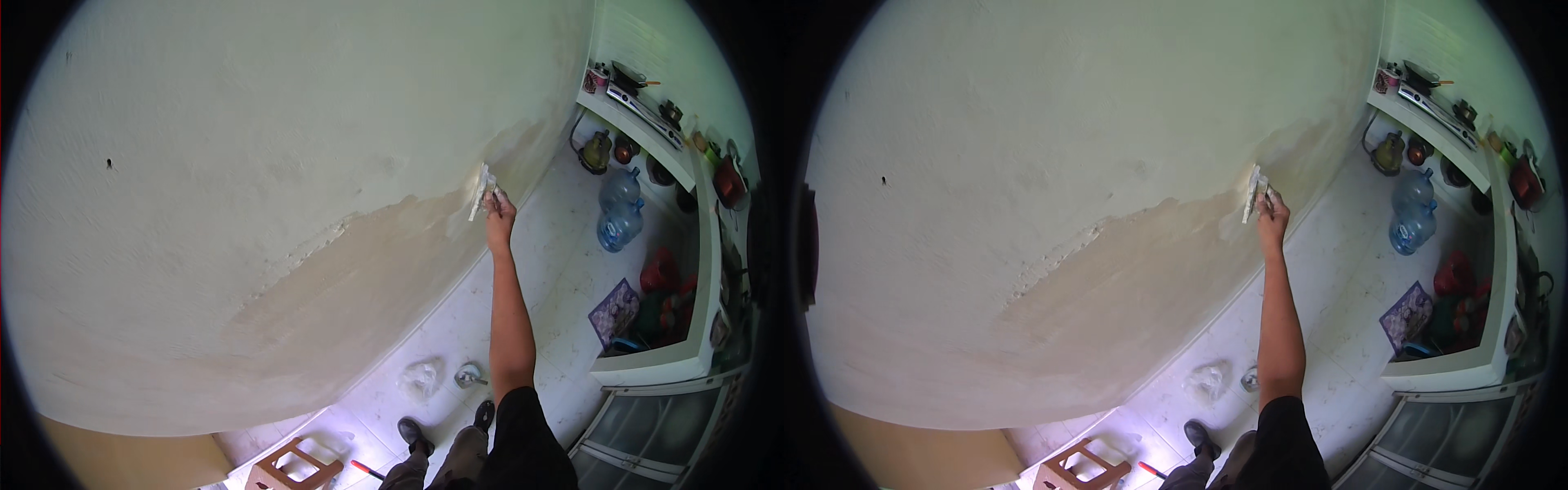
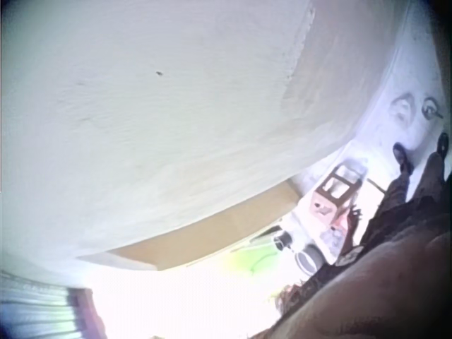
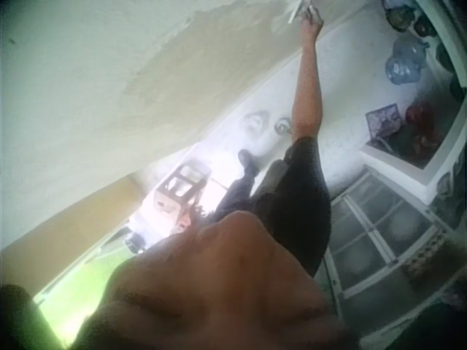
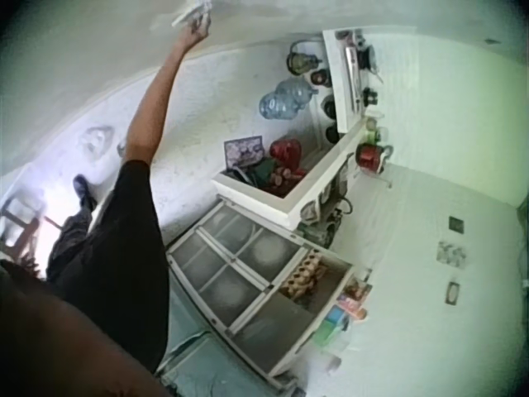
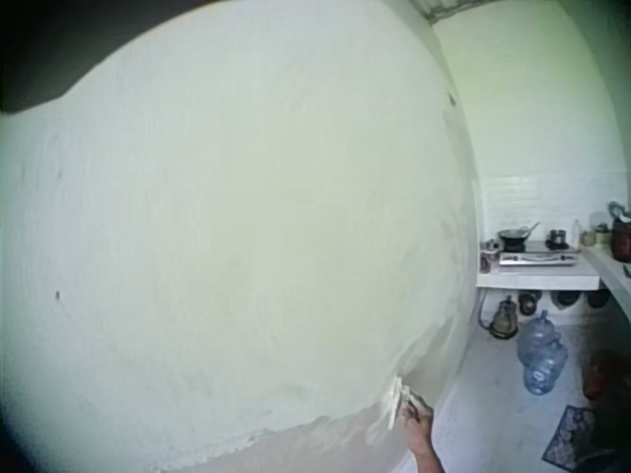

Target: Mix wall putty and apply it to a wall surface using a spatula and trowel.

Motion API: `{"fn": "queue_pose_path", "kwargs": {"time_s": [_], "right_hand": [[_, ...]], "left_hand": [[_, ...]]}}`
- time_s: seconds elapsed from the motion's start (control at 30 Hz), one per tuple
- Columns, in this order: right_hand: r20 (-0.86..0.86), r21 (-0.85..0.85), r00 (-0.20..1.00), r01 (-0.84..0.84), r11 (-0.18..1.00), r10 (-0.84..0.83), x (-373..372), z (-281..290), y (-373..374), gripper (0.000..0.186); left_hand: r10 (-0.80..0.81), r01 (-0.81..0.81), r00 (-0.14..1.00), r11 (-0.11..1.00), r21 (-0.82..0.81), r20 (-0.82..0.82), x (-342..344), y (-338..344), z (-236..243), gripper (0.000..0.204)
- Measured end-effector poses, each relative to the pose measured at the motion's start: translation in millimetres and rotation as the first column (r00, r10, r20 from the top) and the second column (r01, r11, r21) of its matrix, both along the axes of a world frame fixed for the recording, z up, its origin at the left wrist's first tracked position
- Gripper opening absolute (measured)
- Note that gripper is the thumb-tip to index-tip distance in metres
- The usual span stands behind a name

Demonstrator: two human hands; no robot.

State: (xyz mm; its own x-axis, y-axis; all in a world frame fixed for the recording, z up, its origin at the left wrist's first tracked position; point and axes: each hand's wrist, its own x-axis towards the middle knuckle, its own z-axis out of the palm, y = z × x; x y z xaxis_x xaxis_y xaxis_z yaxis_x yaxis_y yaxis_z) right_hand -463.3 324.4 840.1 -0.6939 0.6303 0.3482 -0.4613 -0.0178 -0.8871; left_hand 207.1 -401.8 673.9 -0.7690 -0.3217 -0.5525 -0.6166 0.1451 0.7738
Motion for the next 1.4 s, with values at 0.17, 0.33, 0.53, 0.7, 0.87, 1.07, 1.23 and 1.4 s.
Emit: {"fn": "queue_pose_path", "kwargs": {"time_s": [0.17,0.33,0.53,0.7,0.87,1.07,1.23,1.4], "right_hand": [[-0.053,-0.019,0.996,0.068,0.998,-0.069,23,-8,-49,0.025],[-0.059,-0.166,0.998,-0.001,0.986,-0.009,49,5,-104,0.023],[-0.048,-0.129,0.998,0.02,0.991,-0.027,81,48,-164,0.016],[-0.1,-0.102,0.995,0.017,0.995,-0.027,99,73,-208,0.017],[-0.175,-0.057,0.984,0.035,0.998,-0.045,122,95,-260,0.023],[-0.143,0.275,0.974,0.21,0.938,-0.176,174,123,-360,0.025],[-0.199,0.372,0.971,0.203,0.906,-0.135,219,123,-444,0.037],[-0.276,0.379,0.948,-0.045,0.924,0.159,251,124,-481,0.035]], "left_hand": [[0.018,-0.018,1.0,0.999,0.033,0.007,-7,6,2,0.04],[0.051,-0.051,0.999,0.996,0.068,0.004,-9,4,4,0.035],[0.122,-0.121,0.993,0.984,0.13,0.003,-6,-4,11,0.03],[0.2,-0.199,0.98,0.963,0.179,0.016,4,-9,16,0.028],[0.155,-0.143,0.987,0.965,0.22,-0.038,16,-21,21,0.032],[0.158,-0.141,0.98,0.981,0.134,-0.125,28,-21,27,0.036],[0.092,-0.089,0.986,0.996,0.025,-0.139,27,-17,31,0.036],[0.169,-0.155,0.984,0.966,0.206,-0.052,24,-37,18,0.04]]}}
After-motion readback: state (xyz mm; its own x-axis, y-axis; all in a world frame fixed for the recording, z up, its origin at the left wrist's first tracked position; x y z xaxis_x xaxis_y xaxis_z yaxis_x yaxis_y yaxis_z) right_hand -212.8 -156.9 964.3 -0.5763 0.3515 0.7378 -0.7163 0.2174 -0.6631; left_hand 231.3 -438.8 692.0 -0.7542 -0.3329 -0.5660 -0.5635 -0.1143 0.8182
